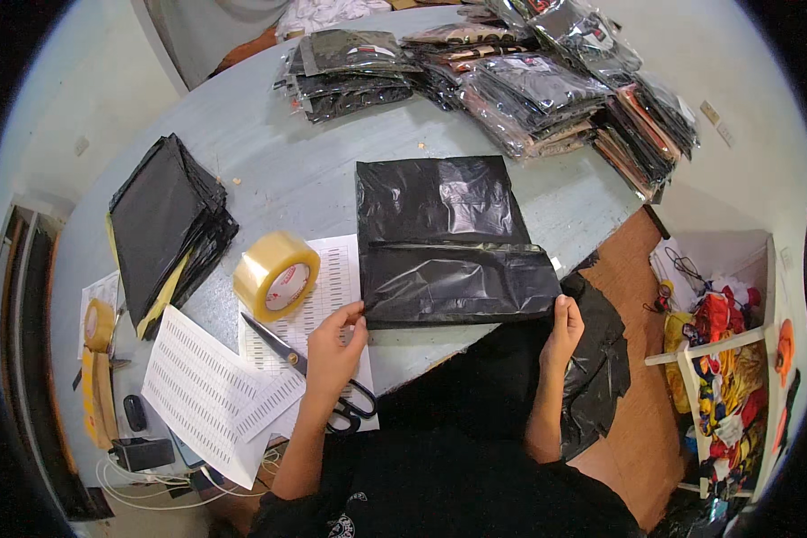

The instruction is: Cutting labels, applying tape, and packing t-shirts into plastic shipping bags.

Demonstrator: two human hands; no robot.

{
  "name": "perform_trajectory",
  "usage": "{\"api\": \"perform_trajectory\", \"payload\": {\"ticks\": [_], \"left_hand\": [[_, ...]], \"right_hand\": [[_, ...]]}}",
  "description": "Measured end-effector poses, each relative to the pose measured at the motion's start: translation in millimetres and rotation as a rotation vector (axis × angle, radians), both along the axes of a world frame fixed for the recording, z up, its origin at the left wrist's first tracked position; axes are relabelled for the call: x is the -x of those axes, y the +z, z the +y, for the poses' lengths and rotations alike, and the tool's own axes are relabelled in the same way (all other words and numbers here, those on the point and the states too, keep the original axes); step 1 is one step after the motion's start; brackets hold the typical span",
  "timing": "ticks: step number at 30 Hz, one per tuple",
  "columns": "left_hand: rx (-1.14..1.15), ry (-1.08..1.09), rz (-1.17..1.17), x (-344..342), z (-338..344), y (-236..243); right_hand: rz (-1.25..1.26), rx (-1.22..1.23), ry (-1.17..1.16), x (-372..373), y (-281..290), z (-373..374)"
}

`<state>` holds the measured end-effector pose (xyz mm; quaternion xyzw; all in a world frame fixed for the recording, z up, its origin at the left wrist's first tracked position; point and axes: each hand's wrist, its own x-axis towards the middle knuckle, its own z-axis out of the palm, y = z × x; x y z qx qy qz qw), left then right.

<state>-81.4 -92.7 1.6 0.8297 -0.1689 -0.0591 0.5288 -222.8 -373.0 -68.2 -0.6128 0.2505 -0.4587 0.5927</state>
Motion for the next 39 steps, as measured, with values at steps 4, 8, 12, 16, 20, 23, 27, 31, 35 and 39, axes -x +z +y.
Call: {"api": "perform_trajectory", "payload": {"ticks": [4,8,12,16,20,23,27,31,35,39], "left_hand": [[-0.033,0.038,-0.046,2,-4,6],[-0.062,0.085,-0.023,1,-1,6],[-0.048,0.052,0.2,1,-2,15],[0.036,0.012,0.137,1,-5,12],[-0.051,-0.087,0.169,4,5,12],[-0.186,-0.125,0.109,5,14,0],[-0.272,-0.161,-0.01,6,11,-5],[-0.386,-0.166,-0.2,5,6,-8],[-0.474,-0.028,-0.514,8,-5,-3],[-0.257,-0.3,-0.588,6,-46,4]], "right_hand": [[-0.046,0.016,0.005,-5,-1,1],[-0.018,0.023,-0.023,-6,-1,5],[-0.006,-0.085,0.042,-3,5,6],[0.07,-0.043,0.006,-1,0,0],[0.186,0.011,-0.032,1,8,4],[0.249,-0.044,-0.012,-1,6,4],[0.321,0.023,-0.055,2,-4,2],[0.378,0.152,-0.137,5,-5,4],[0.386,0.168,-0.151,3,-5,4],[0.398,0.155,-0.145,0,-2,6]]}}
